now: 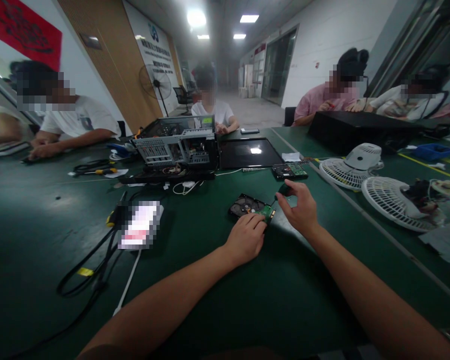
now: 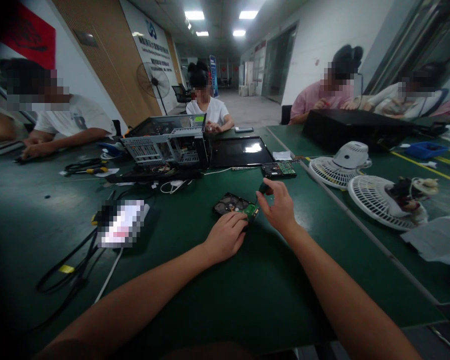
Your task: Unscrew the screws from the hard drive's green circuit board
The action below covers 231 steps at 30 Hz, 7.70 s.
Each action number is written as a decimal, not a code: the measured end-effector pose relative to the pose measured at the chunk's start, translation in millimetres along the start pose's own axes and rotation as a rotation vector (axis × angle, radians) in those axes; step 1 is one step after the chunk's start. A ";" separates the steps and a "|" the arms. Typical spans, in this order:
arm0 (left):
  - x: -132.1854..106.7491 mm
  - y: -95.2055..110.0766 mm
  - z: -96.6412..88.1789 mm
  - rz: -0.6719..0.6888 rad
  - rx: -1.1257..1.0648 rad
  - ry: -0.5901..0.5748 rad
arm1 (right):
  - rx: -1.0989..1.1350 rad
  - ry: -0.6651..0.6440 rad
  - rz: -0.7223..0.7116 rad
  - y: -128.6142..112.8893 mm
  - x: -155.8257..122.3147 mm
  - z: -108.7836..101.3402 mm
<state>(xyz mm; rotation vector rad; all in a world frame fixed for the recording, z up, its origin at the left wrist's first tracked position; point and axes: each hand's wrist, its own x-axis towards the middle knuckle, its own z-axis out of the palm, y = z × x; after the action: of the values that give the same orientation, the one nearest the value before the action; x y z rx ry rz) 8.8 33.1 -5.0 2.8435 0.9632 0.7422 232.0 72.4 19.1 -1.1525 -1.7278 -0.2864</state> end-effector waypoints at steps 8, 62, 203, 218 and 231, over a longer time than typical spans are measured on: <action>-0.5 -0.9 3.5 -0.003 0.002 0.009 | 0.052 -0.014 -0.008 2.7 -1.0 1.2; -0.6 -0.1 2.9 -0.004 -0.014 0.011 | -0.053 0.126 -0.133 0.9 4.8 -4.9; -0.4 1.1 -3.8 -0.006 -0.018 -0.007 | 0.033 0.060 -0.009 -0.1 1.2 2.0; 0.2 0.7 -1.5 -0.002 -0.015 -0.001 | 0.163 0.083 -0.030 4.5 -0.3 7.7; -0.1 0.4 0.2 -0.003 -0.010 0.005 | 0.137 0.084 -0.058 2.1 2.7 1.4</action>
<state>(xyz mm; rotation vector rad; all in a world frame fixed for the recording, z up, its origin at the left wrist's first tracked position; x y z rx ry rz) 9.0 32.8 -5.1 2.8323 0.9612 0.7527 232.7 75.9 20.1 -0.9796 -1.6822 -0.2435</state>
